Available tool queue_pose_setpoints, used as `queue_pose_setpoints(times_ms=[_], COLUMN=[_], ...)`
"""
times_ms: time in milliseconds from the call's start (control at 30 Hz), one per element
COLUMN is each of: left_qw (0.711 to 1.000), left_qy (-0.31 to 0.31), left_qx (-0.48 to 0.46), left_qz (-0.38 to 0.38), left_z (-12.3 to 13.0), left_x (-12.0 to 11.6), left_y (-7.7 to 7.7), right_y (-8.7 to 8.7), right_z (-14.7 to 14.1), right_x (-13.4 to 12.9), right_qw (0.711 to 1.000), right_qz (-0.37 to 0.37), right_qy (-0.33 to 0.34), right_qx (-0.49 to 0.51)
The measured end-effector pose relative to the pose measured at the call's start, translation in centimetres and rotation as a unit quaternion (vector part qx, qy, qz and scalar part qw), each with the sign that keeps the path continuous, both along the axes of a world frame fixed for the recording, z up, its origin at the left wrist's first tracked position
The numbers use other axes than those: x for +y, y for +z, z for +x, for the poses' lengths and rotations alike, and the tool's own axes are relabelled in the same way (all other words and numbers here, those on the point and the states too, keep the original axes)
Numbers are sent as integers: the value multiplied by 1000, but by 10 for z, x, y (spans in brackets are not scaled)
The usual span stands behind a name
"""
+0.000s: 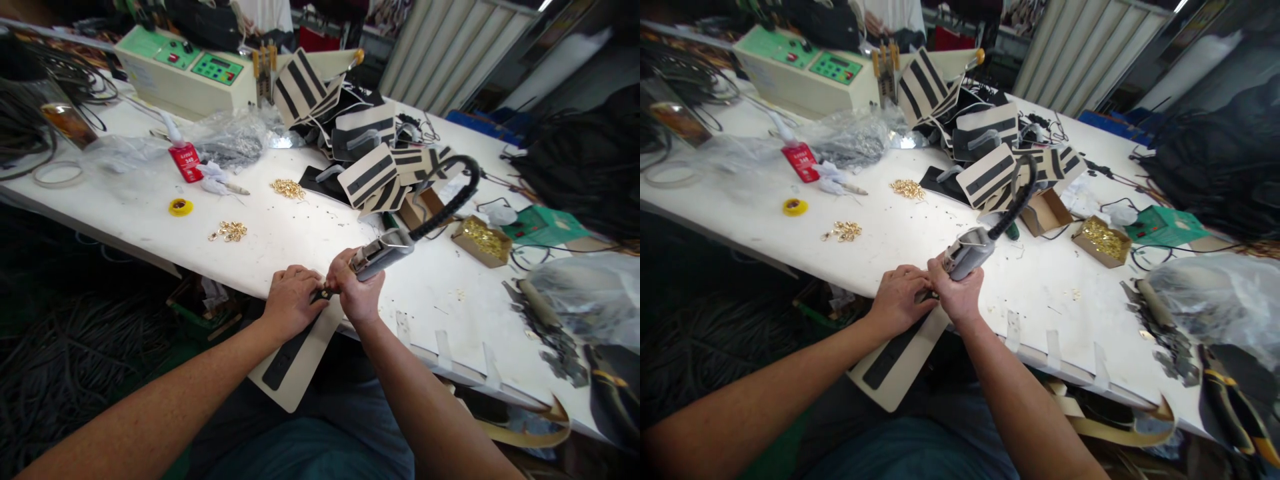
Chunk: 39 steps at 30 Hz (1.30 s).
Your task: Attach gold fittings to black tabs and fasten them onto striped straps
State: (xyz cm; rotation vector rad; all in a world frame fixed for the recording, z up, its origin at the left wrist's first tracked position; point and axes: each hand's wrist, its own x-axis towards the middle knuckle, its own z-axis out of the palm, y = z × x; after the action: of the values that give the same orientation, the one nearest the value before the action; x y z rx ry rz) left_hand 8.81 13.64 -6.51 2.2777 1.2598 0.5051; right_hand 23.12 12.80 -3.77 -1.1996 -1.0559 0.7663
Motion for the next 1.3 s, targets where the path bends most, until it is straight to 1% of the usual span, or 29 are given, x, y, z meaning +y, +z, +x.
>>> queue_pose_setpoints(times_ms=[67,233,300,400,500,633,767,867,967,1067,1133,1200,1233,1267,1300], left_qw=[1000,999,999,998,998,997,994,990,988,987,986,986,986,986,986], left_qy=[2,12,12,8,7,13,46,75,86,91,97,103,105,105,105], left_qx=[2,34,42,54,62,76,96,115,128,132,133,131,130,129,128], left_qz=[4,21,26,23,20,20,27,26,19,9,2,-3,-4,-4,-5], left_z=[1,3,3,4,5,6,6,7,8,9,10,10,10,10,9], left_x=[-1,-3,-4,-4,-4,-6,-9,-11,-13,-14,-15,-15,-15,-15,-15], left_y=[0,0,1,3,4,7,11,13,15,16,17,18,18,19,20], right_y=[0,9,13,15,11,10,15,20,26,33,38,43,44,44,43], right_z=[1,1,1,0,-2,-5,-4,0,5,8,13,24,32,43,54], right_x=[-3,-6,-6,-3,-1,-1,-7,-11,-13,-13,-11,-7,-4,-1,2], right_qw=[1000,999,998,998,998,998,997,996,996,996,997,998,996,990,975], right_qz=[-1,-25,-30,-44,-49,-46,-47,-51,-45,-27,-19,-27,-37,-51,-72], right_qy=[-5,45,48,25,-5,-9,7,41,77,82,71,46,31,18,7], right_qx=[5,-9,-17,-37,-47,-48,-54,-56,-31,3,3,-32,-73,-134,-211])
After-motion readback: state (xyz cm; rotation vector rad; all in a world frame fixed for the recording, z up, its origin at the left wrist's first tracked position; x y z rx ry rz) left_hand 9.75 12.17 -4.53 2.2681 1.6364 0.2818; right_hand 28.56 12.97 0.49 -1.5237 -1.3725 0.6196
